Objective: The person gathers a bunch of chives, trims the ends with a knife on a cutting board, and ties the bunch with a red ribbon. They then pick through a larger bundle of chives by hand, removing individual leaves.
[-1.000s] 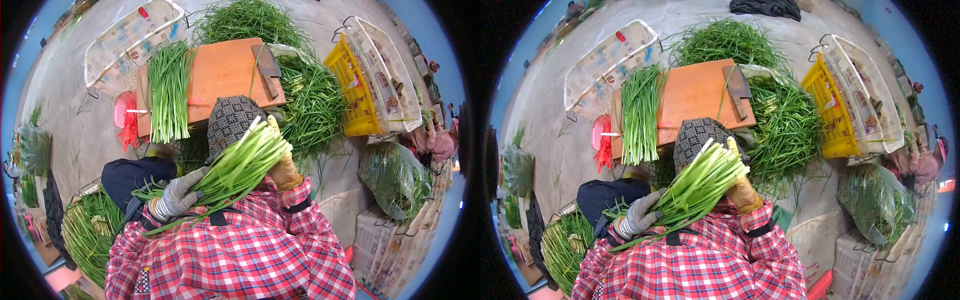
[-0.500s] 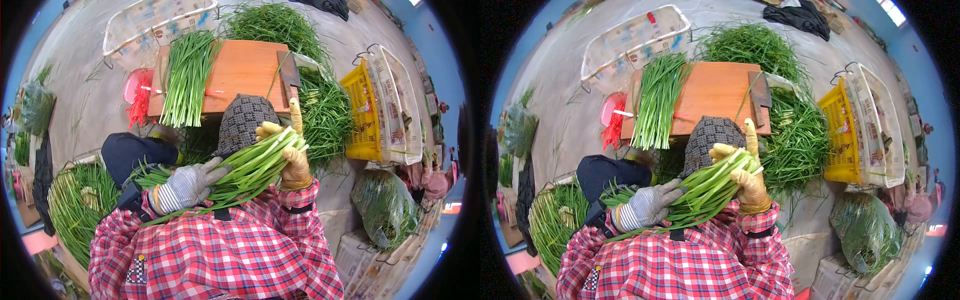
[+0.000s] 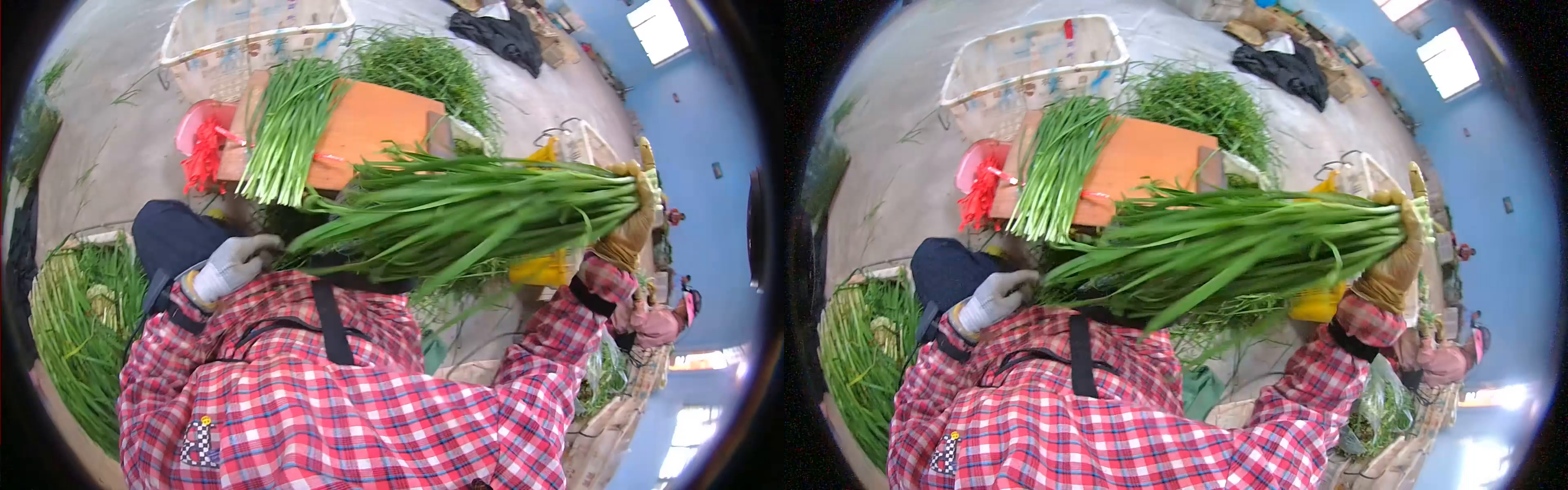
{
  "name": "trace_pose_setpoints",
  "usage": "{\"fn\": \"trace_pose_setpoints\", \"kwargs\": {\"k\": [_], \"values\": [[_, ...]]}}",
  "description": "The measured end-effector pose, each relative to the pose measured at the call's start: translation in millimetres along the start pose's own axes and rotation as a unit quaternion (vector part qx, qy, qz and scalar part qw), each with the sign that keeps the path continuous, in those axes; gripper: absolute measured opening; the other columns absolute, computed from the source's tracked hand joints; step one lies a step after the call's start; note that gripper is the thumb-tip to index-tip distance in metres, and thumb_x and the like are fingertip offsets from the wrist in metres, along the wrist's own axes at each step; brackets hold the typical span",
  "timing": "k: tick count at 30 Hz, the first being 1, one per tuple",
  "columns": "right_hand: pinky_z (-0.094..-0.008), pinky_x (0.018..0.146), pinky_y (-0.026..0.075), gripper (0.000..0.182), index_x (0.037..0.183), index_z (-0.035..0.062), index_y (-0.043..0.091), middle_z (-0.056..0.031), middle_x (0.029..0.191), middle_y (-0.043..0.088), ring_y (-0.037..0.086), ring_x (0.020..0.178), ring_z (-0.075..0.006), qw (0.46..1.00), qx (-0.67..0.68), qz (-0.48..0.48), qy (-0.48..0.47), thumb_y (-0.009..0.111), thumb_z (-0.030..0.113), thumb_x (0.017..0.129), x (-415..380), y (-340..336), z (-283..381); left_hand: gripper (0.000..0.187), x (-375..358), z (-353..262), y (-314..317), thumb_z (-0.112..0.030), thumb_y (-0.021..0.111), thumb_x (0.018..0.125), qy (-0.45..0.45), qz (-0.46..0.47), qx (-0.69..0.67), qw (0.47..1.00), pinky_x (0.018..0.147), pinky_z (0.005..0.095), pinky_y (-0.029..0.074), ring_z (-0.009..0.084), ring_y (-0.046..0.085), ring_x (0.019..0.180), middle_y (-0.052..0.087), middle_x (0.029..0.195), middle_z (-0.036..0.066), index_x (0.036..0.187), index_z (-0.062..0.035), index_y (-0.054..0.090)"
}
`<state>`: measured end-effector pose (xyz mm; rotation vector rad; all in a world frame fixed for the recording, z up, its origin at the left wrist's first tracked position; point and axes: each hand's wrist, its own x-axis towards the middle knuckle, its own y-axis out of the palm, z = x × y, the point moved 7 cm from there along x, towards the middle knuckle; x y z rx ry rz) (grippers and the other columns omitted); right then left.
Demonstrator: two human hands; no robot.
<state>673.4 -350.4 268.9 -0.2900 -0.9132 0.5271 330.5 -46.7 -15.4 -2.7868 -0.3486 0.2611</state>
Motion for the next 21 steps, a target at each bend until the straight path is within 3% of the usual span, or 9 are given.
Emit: {"fn": "trace_pose_setpoints", "kwargs": {"k": [2, 3, 5, 10, 13, 16, 18, 19, 21], "values": [[-0.0328, 0.082, 0.049, 0.046, 0.131, 0.0034, 0.045, -0.0066, 0.092, 0.06, 0.058, 0.084, -0.0159, 0.973, 0.157, -0.142, 0.087, 0.055, 0.009, 0.087, 17, -14, 12, 0.032, -7, 19, 6, -0.003, 0.046, 0.084, -0.055, 0.028, -0.058, 0.996, 0.063, 0.0272, 0.048, 0.0116, 0.057, 0.065, 0.062, 0.075, 0.008, 0.113, 0.0006, 0.06], [-0.0335, 0.083, 0.048, 0.057, 0.139, 0.0031, 0.033, -0.0047, 0.086, 0.057, 0.056, 0.083, -0.0158, 0.906, 0.423, -0.019, -0.018, 0.055, 0.008, 0.086, 32, -7, 44, 0.032, -6, 12, 7, -0.003, 0.046, 0.084, -0.046, 0.026, -0.065, 0.996, 0.063, 0.0272, 0.048, 0.0116, 0.057, 0.065, 0.062, 0.075, 0.008, 0.113, 0.0006, 0.06], [-0.0337, 0.084, 0.048, 0.061, 0.142, 0.0043, 0.029, -0.0036, 0.085, 0.056, 0.055, 0.083, -0.0157, 0.926, 0.371, -0.066, 0.035, 0.055, 0.008, 0.086, 32, -9, 7, 0.027, 0, 22, 19, -0.003, 0.047, 0.085, -0.156, 0.064, -0.131, 0.977, 0.06, 0.0253, 0.049, 0.0094, 0.058, 0.064, 0.063, 0.074, 0.006, 0.108, 0.0019, 0.062], [-0.0373, 0.083, 0.051, 0.059, 0.139, 0.0083, 0.034, -0.0075, 0.09, 0.06, 0.058, 0.089, -0.0203, 0.904, 0.382, -0.17, 0.086, 0.058, 0.01, 0.085, 18, -38, -47, 0.024, 12, 16, 40, -0.001, 0.053, 0.084, -0.124, 0.13, -0.158, 0.971, 0.066, 0.0255, 0.051, 0.0105, 0.061, 0.072, 0.066, 0.082, 0.006, 0.106, 0.0028, 0.064], [-0.0395, 0.083, 0.051, 0.06, 0.142, 0.0116, 0.032, -0.0092, 0.095, 0.062, 0.058, 0.09, -0.0212, 0.9, 0.391, -0.153, 0.121, 0.056, 0.008, 0.087, 3, -44, -79, 0.025, 22, -12, 42, -0.003, 0.057, 0.083, -0.017, 0.11, -0.132, 0.985, 0.085, 0.0277, 0.048, 0.0149, 0.062, 0.091, 0.069, 0.096, 0.009, 0.106, 0.0005, 0.065], [-0.0392, 0.085, 0.051, 0.061, 0.143, 0.0115, 0.029, -0.0106, 0.093, 0.061, 0.059, 0.088, -0.0219, 0.889, 0.429, -0.124, 0.1, 0.055, 0.011, 0.088, -1, -19, -59, 0.025, 38, -51, 37, -0.006, 0.056, 0.084, 0.076, 0.133, -0.071, 0.986, 0.082, 0.0289, 0.049, 0.0159, 0.064, 0.084, 0.068, 0.093, 0.008, 0.106, 0.0013, 0.065], [-0.038, 0.086, 0.05, 0.049, 0.135, 0.0055, 0.039, -0.0097, 0.093, 0.06, 0.057, 0.088, -0.0203, 0.872, 0.405, -0.2, 0.189, 0.054, 0.013, 0.089, -14, -15, -75, 0.028, 47, -74, 43, -0.011, 0.06, 0.086, -0.002, 0.212, -0.138, 0.968, 0.082, 0.0312, 0.05, 0.0173, 0.064, 0.084, 0.068, 0.093, 0.011, 0.109, 0.0034, 0.064], [-0.035, 0.084, 0.05, 0.03, 0.116, 0.001, 0.053, -0.0086, 0.09, 0.06, 0.057, 0.086, -0.0192, 0.916, 0.329, -0.178, 0.144, 0.056, 0.012, 0.088, -6, -1, -53, 0.033, 48, -91, 53, -0.015, 0.06, 0.087, -0.018, 0.291, -0.227, 0.929, 0.08, 0.0314, 0.05, 0.0172, 0.064, 0.084, 0.068, 0.092, 0.012, 0.113, 0.0045, 0.061], [-0.0333, 0.078, 0.051, 0.027, 0.112, -0.0005, 0.055, -0.0092, 0.089, 0.06, 0.058, 0.083, -0.0186, 0.956, 0.238, -0.148, 0.089, 0.057, 0.01, 0.087, -2, 40, 4, 0.048, 54, -126, 66, -0.028, 0.059, 0.09, 0.016, 0.368, -0.359, 0.858, 0.077, 0.0314, 0.051, 0.017, 0.064, 0.085, 0.066, 0.094, 0.014, 0.124, 0.0062, 0.051]]}}
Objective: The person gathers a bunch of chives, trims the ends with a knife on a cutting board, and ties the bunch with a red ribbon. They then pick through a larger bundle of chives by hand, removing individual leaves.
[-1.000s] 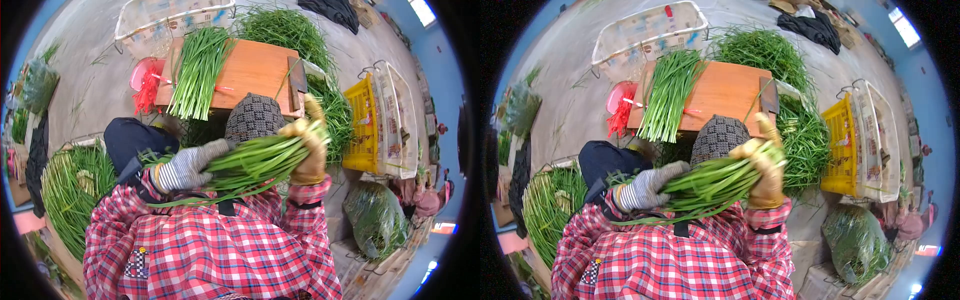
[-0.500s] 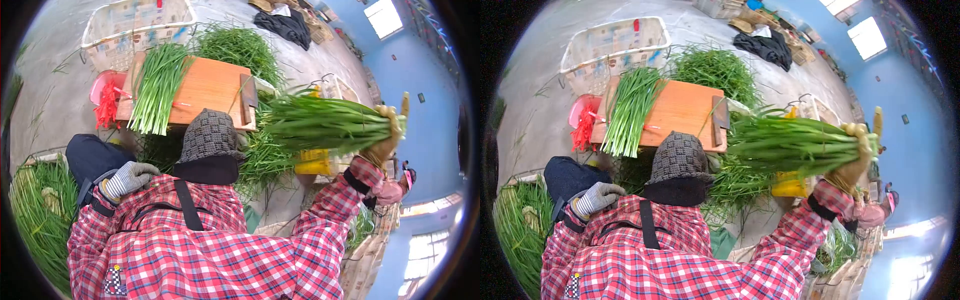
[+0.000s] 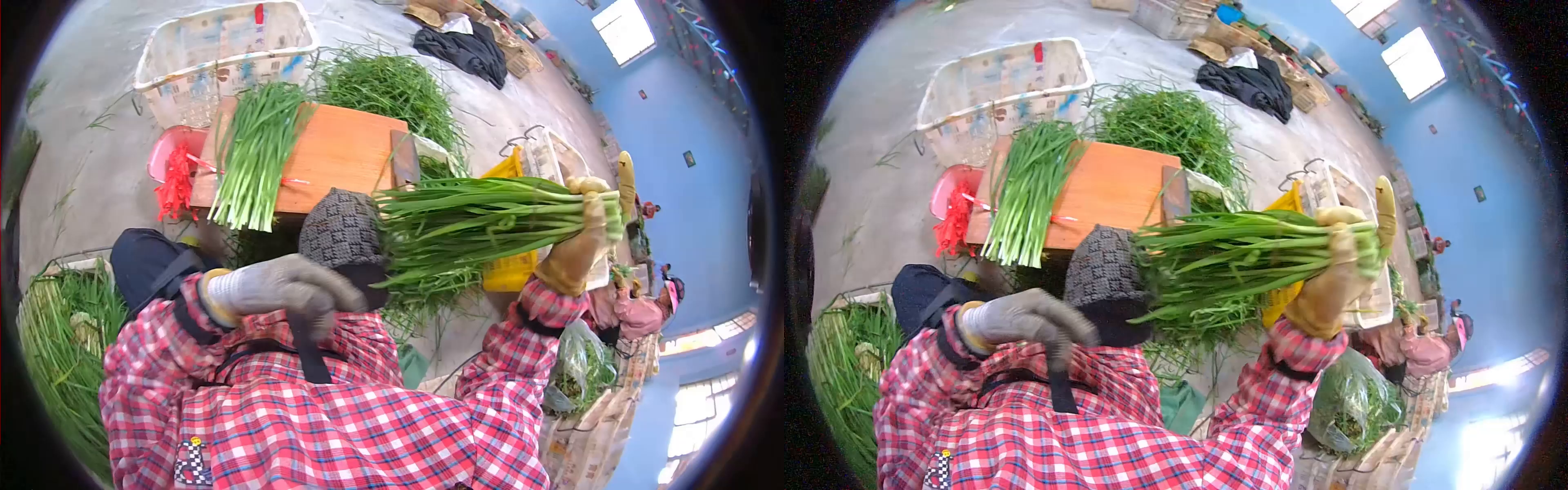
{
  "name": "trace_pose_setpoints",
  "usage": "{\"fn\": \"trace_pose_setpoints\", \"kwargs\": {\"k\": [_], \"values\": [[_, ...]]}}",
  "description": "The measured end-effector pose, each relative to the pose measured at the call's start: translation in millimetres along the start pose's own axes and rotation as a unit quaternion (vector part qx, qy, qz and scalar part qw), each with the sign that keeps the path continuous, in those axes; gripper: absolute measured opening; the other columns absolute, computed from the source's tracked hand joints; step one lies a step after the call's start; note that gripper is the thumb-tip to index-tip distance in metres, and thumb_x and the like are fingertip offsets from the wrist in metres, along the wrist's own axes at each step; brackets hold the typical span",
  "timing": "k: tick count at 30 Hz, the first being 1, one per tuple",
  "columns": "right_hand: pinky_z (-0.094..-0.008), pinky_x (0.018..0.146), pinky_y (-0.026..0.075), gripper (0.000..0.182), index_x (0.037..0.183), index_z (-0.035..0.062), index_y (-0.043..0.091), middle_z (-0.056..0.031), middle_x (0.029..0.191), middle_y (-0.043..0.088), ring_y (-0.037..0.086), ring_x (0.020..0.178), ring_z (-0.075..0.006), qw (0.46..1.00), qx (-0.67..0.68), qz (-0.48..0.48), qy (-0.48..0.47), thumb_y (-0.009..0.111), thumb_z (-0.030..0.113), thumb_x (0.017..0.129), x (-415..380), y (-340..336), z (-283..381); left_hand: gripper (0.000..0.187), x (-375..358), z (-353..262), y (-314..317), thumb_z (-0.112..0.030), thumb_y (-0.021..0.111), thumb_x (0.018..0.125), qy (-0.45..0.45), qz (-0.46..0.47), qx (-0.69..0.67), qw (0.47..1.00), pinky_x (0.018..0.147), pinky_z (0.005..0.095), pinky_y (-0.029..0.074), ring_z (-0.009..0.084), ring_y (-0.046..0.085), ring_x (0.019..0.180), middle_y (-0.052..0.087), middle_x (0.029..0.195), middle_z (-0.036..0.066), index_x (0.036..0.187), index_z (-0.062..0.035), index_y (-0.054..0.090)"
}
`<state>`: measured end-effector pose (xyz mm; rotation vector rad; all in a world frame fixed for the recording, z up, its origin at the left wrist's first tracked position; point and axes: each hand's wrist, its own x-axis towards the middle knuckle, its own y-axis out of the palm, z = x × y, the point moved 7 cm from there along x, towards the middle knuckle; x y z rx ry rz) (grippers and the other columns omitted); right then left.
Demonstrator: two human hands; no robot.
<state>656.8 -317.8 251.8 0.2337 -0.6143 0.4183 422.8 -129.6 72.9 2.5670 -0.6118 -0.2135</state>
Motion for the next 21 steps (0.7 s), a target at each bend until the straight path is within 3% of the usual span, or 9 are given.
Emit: {"fn": "trace_pose_setpoints", "kwargs": {"k": [1, 3, 7, 9, 10, 11, 14, 19, 21], "values": [[-0.0317, 0.073, 0.052, 0.023, 0.107, -0.002, 0.058, -0.0098, 0.088, 0.06, 0.06, 0.079, -0.0181, 0.993, -0.098, 0.034, -0.062, 0.057, 0.007, 0.085, -13, 29, 11, 0.059, 14, -7, 4, -0.037, 0.057, 0.091, 0.056, 0.029, -0.029, 0.998, 0.075, 0.0312, 0.051, 0.0169, 0.064, 0.087, 0.066, 0.098, 0.015, 0.129, 0.0068, 0.046], [-0.0305, 0.072, 0.051, 0.029, 0.111, -0.0026, 0.055, -0.0098, 0.087, 0.06, 0.06, 0.079, -0.0174, 0.983, -0.121, 0.082, -0.112, 0.058, 0.005, 0.083, -38, 74, 10, 0.075, 48, 11, 0, -0.054, 0.051, 0.089, 0.056, 0.038, -0.213, 0.975, 0.076, 0.0325, 0.052, 0.0204, 0.063, 0.094, 0.062, 0.11, 0.015, 0.136, 0.0027, 0.037], [-0.026, 0.068, 0.049, 0.058, 0.13, -0.0049, 0.045, -0.0095, 0.085, 0.063, 0.06, 0.078, -0.0147, 0.879, -0.253, 0.264, -0.306, 0.064, -0.003, 0.075, -88, 156, 14, 0.071, 43, -12, -12, -0.053, 0.051, 0.089, 0.017, 0.022, -0.289, 0.957, 0.077, 0.0337, 0.053, 0.0244, 0.062, 0.099, 0.061, 0.112, 0.014, 0.136, -0.0027, 0.037], [-0.0302, 0.076, 0.048, 0.057, 0.132, -0.0055, 0.042, -0.0085, 0.095, 0.061, 0.058, 0.08, -0.0155, 0.941, -0.195, 0.117, -0.252, 0.061, -0.001, 0.078, -73, 129, -2, 0.061, 27, -5, -37, -0.047, 0.052, 0.09, -0.029, -0.098, -0.069, 0.992, 0.073, 0.0307, 0.053, 0.0209, 0.063, 0.092, 0.062, 0.106, 0.012, 0.131, -0.0028, 0.045], [-0.0321, 0.078, 0.048, 0.057, 0.133, -0.0057, 0.04, -0.008, 0.095, 0.059, 0.057, 0.082, -0.0165, 0.97, -0.117, 0.074, -0.2, 0.059, 0.001, 0.079, -64, 109, -13, 0.041, 15, -7, -52, -0.034, 0.056, 0.09, -0.043, -0.19, 0.016, 0.981, 0.065, 0.0269, 0.053, 0.0163, 0.064, 0.079, 0.064, 0.095, 0.009, 0.117, -0.0027, 0.056], [-0.0341, 0.08, 0.047, 0.058, 0.134, -0.0058, 0.038, -0.0075, 0.095, 0.058, 0.056, 0.084, -0.0175, 0.988, -0.041, 0.032, -0.145, 0.058, 0.002, 0.08, -57, 88, -26, 0.041, 12, -9, -51, -0.034, 0.056, 0.09, -0.04, -0.187, 0.009, 0.982, 0.065, 0.0269, 0.053, 0.0163, 0.064, 0.079, 0.064, 0.095, 0.009, 0.117, -0.0027, 0.056], [-0.0372, 0.08, 0.045, 0.063, 0.136, -0.007, 0.032, -0.0068, 0.089, 0.055, 0.053, 0.081, -0.0184, 0.981, 0.073, 0.026, -0.175, 0.059, 0.01, 0.081, -59, 60, -38, 0.017, 12, -27, -44, -0.011, 0.053, 0.084, 0.045, -0.26, -0.042, 0.964, 0.052, 0.021, 0.05, 0.0111, 0.06, 0.061, 0.062, 0.076, 0.004, 0.097, -0.0033, 0.06], [-0.04, 0.081, 0.043, 0.069, 0.138, -0.0036, 0.031, -0.0046, 0.085, 0.056, 0.052, 0.078, -0.0185, 0.986, 0.063, 0.03, -0.153, 0.064, 0.015, 0.08, -84, 67, -40, 0.02, 39, -35, -31, -0.016, 0.051, 0.088, 0.083, -0.286, -0.035, 0.954, 0.049, 0.0202, 0.047, 0.0097, 0.058, 0.056, 0.061, 0.072, 0.003, 0.101, -0.0042, 0.06], [-0.0397, 0.082, 0.042, 0.074, 0.139, -0.0019, 0.029, -0.0038, 0.083, 0.058, 0.053, 0.078, -0.0191, 0.985, 0.049, 0.036, -0.16, 0.068, 0.018, 0.078, -89, 68, -36, 0.025, 53, -34, -20, -0.024, 0.051, 0.092, 0.063, -0.242, -0.004, 0.968, 0.048, 0.0199, 0.045, 0.0093, 0.056, 0.052, 0.061, 0.07, 0.003, 0.104, -0.0047, 0.061]]}}
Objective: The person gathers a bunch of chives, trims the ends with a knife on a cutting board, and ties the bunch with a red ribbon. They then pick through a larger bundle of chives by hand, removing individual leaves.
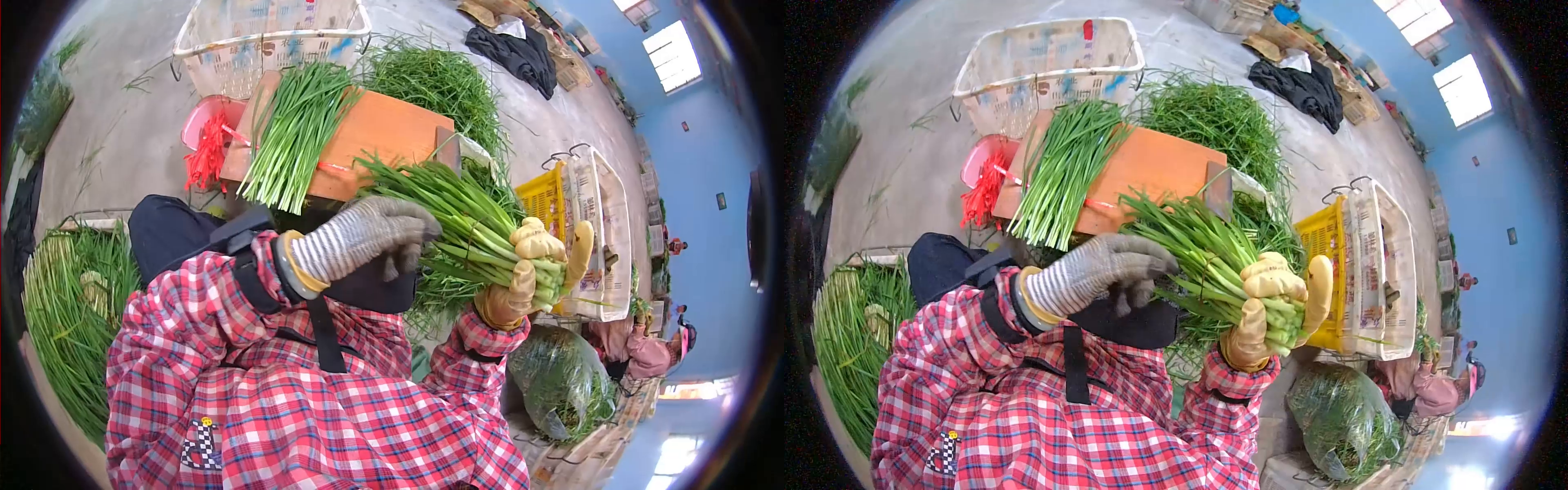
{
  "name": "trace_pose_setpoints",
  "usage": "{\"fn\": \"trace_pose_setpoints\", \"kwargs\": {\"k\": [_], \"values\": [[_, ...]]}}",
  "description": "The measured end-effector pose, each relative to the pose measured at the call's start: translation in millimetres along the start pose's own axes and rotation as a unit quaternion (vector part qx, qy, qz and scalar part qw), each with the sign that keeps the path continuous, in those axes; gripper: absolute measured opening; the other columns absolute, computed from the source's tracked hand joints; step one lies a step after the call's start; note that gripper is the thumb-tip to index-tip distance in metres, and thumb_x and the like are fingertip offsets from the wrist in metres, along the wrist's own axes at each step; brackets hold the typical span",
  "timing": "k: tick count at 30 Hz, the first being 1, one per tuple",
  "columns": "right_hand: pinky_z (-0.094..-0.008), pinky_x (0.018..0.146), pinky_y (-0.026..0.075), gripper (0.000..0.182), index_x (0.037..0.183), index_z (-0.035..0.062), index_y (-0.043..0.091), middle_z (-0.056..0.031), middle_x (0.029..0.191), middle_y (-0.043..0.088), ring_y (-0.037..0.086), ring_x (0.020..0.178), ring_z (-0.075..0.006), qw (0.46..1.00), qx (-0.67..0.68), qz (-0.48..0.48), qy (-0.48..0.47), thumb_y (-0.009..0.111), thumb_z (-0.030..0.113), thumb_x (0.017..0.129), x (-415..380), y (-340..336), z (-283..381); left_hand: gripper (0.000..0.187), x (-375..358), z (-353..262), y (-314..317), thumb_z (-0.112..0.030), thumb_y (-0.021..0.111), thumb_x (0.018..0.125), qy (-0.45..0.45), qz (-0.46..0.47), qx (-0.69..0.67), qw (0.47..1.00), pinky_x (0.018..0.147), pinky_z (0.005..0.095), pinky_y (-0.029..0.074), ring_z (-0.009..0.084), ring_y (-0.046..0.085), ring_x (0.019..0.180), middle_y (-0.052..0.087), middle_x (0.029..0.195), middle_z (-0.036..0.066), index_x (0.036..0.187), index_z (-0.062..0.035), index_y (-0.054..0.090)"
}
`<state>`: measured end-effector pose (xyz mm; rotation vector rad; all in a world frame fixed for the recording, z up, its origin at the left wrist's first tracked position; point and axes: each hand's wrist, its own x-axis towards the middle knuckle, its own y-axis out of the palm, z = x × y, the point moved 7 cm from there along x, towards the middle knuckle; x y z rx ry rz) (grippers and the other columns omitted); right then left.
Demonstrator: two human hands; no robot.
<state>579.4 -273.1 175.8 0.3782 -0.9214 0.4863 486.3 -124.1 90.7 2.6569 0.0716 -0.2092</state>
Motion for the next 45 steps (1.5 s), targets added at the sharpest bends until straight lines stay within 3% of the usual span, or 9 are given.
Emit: {"fn": "trace_pose_setpoints", "kwargs": {"k": [12, 27, 32, 34, 37, 38, 40, 44, 45], "values": [[-0.0452, 0.082, 0.044, 0.071, 0.137, 0.0002, 0.029, -0.0028, 0.079, 0.063, 0.058, 0.073, -0.0213, 0.981, -0.101, 0.163, -0.016, 0.069, 0.022, 0.082, -10, 36, 15, 0.02, 6, 20, 6, -0.025, 0.067, 0.084, -0.088, -0.097, 0.016, 0.991, 0.039, 0.024, 0.035, 0.0084, 0.046, 0.041, 0.051, 0.053, -0.001, 0.082, -0.0048, 0.065], [-0.0338, 0.082, 0.051, 0.058, 0.138, -0.0037, 0.03, -0.0106, 0.094, 0.06, 0.058, 0.087, -0.0189, 0.995, -0.096, -0.012, 0.001, 0.055, 0.008, 0.086, 65, -68, 20, 0.016, 3, 33, 11, -0.018, 0.067, 0.079, -0.022, 0.12, 0.08, 0.989, 0.054, 0.023, 0.044, 0.0062, 0.053, 0.063, 0.06, 0.07, 0.002, 0.09, -0.0059, 0.065], [-0.0283, 0.069, 0.055, 0.051, 0.135, 0.0006, 0.036, -0.0122, 0.088, 0.063, 0.061, 0.074, -0.0158, 0.98, -0.156, -0.127, 0.011, 0.053, 0.002, 0.088, 106, -111, 15, 0.028, 8, 75, 56, -0.017, 0.064, 0.074, 0.198, 0.044, 0.746, 0.635, 0.074, 0.0398, 0.051, 0.0313, 0.058, 0.103, 0.064, 0.105, 0.009, 0.101, -0.0095, 0.066], [-0.0272, 0.069, 0.055, 0.051, 0.136, 0.0022, 0.037, -0.0112, 0.088, 0.063, 0.06, 0.071, -0.0145, 0.976, -0.155, -0.155, -0.007, 0.051, -0.001, 0.087, 109, -107, 16, 0.028, 17, 76, 54, -0.024, 0.065, 0.075, 0.123, 0.188, 0.725, 0.652, 0.075, 0.0388, 0.051, 0.0311, 0.059, 0.099, 0.065, 0.102, 0.01, 0.098, -0.0097, 0.067], [-0.0268, 0.067, 0.056, 0.058, 0.137, 0.0027, 0.037, -0.0109, 0.09, 0.064, 0.061, 0.074, -0.0147, 0.983, -0.156, -0.076, -0.058, 0.052, -0.01, 0.082, 103, -64, 23, 0.034, 24, 52, 33, -0.038, 0.061, 0.084, -0.071, 0.135, 0.322, 0.935, 0.065, 0.0343, 0.048, 0.025, 0.064, 0.079, 0.065, 0.088, 0.015, 0.091, -0.0054, 0.067], [-0.0241, 0.063, 0.054, 0.056, 0.137, 0.0016, 0.036, -0.0096, 0.089, 0.064, 0.059, 0.07, -0.0129, 0.968, -0.23, -0.032, -0.095, 0.052, -0.008, 0.084, 96, -47, 24, 0.043, 34, 31, 36, -0.043, 0.059, 0.087, 0.264, 0.211, 0.28, 0.899, 0.069, 0.0346, 0.049, 0.0207, 0.064, 0.08, 0.067, 0.094, 0.014, 0.108, -0.0051, 0.062], [-0.0193, 0.055, 0.048, 0.052, 0.134, 0.0003, 0.038, -0.0071, 0.089, 0.063, 0.054, 0.062, -0.0083, 1.0, 0.002, 0.024, -0.002, 0.055, -0.003, 0.085, 71, -19, -4, 0.045, 24, 26, 34, -0.043, 0.052, 0.092, -0.174, 0.149, -0.207, 0.951, 0.074, 0.0365, 0.05, 0.0185, 0.061, 0.077, 0.065, 0.092, 0.01, 0.116, -0.0053, 0.055], [-0.0304, 0.06, 0.046, 0.041, 0.12, 0.0129, 0.054, -0.0004, 0.067, 0.046, 0.052, 0.061, -0.0162, 0.865, -0.321, 0.327, -0.202, 0.052, 0.012, 0.079, -3, 100, 1, 0.061, 14, 3, 24, -0.053, 0.034, 0.095, -0.112, 0.08, -0.159, 0.978, 0.076, 0.0318, 0.049, 0.0179, 0.061, 0.075, 0.064, 0.091, 0.008, 0.13, -0.0058, 0.048], [-0.0299, 0.06, 0.046, 0.043, 0.122, 0.0136, 0.053, -0.0007, 0.067, 0.047, 0.053, 0.062, -0.0163, 0.862, -0.309, 0.331, -0.226, 0.052, 0.013, 0.079, -24, 120, 4, 0.06, 22, 4, 9, -0.05, 0.039, 0.094, 0.089, 0.0, -0.189, 0.978, 0.079, 0.0376, 0.049, 0.02, 0.061, 0.074, 0.064, 0.092, 0.01, 0.13, -0.0029, 0.046]]}}
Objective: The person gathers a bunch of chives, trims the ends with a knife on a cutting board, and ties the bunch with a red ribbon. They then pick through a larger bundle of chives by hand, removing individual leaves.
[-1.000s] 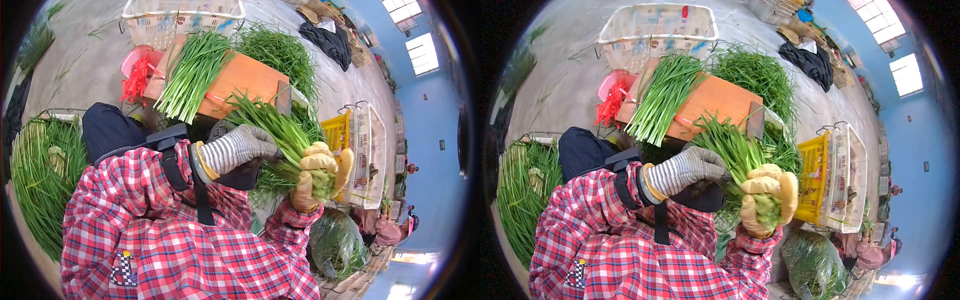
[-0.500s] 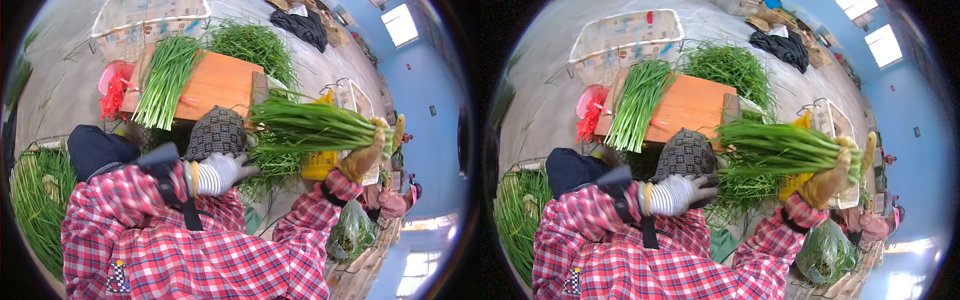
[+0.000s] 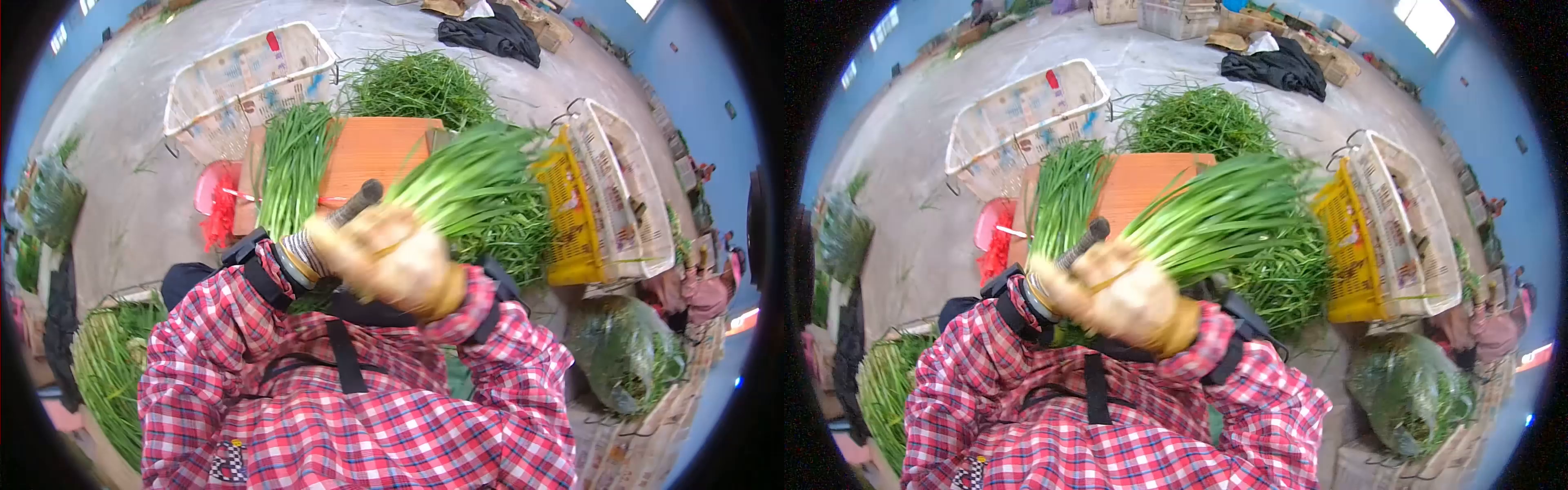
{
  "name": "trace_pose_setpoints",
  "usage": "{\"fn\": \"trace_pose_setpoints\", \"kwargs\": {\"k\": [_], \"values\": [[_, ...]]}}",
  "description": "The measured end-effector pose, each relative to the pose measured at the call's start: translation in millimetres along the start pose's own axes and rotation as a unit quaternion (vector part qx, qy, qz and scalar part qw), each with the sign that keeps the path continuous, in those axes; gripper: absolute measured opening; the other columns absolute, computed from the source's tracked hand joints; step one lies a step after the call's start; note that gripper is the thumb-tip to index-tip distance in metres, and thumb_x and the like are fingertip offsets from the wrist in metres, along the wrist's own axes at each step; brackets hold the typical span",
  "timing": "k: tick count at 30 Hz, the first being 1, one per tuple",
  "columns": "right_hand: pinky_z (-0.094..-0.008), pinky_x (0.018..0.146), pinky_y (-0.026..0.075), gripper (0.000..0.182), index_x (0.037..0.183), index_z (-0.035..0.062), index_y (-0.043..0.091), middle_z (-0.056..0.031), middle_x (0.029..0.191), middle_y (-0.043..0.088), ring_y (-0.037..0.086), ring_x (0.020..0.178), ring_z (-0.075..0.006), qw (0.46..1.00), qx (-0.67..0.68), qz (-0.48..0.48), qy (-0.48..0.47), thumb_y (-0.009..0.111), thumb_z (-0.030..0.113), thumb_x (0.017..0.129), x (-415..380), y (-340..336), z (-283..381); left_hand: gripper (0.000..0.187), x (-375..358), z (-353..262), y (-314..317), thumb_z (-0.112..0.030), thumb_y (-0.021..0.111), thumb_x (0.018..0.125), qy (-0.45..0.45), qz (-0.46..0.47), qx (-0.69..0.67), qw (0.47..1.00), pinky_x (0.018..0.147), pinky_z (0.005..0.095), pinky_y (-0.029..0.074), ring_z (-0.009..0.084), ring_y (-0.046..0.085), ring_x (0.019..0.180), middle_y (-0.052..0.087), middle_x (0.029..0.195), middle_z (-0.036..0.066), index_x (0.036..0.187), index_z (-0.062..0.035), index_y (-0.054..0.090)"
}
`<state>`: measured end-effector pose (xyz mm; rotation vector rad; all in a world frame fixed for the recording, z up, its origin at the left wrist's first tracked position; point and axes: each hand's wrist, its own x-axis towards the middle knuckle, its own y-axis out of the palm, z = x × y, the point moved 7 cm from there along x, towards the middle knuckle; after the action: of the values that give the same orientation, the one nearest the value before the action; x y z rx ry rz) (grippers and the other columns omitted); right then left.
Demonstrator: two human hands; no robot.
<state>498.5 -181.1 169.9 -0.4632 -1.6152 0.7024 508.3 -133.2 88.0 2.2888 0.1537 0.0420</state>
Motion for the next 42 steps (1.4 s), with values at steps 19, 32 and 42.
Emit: {"fn": "trace_pose_setpoints", "kwargs": {"k": [19, 32, 42], "values": [[-0.0356, 0.062, 0.046, 0.039, 0.121, 0.0112, 0.045, -0.0039, 0.073, 0.056, 0.059, 0.065, -0.0216, 0.962, 0.247, 0.048, -0.107, 0.048, 0.019, 0.082, -69, 144, 143, 0.052, -96, 62, -120, -0.035, 0.059, 0.085, -0.337, -0.033, -0.05, 0.94, 0.086, 0.0446, 0.052, 0.0281, 0.065, 0.079, 0.063, 0.096, 0.02, 0.118, 0.0048, 0.05], [-0.0304, 0.073, 0.049, 0.019, 0.103, 0.0099, 0.06, -0.0054, 0.099, 0.063, 0.06, 0.093, -0.0197, 0.612, 0.542, 0.166, 0.551, 0.059, 0.02, 0.087, -141, 76, 37, 0.064, -76, 31, -122, -0.007, 0.066, 0.07, -0.28, -0.073, -0.012, 0.957, 0.098, 0.0383, 0.043, 0.0257, 0.058, 0.109, 0.058, 0.122, 0.015, 0.13, -0.002, 0.046], [-0.0326, 0.102, 0.034, 0.056, 0.131, 0.0061, 0.043, -0.002, 0.126, 0.049, 0.046, 0.117, -0.0181, 0.385, 0.68, -0.162, 0.603, 0.066, 0.003, 0.08, -154, 113, 23, 0.081, -65, 24, -77, -0.025, 0.07, 0.069, -0.067, -0.098, 0.725, 0.678, 0.071, 0.0474, 0.051, 0.0421, 0.061, 0.087, 0.06, 0.098, 0.025, 0.137, -0.0084, 0.03]]}}
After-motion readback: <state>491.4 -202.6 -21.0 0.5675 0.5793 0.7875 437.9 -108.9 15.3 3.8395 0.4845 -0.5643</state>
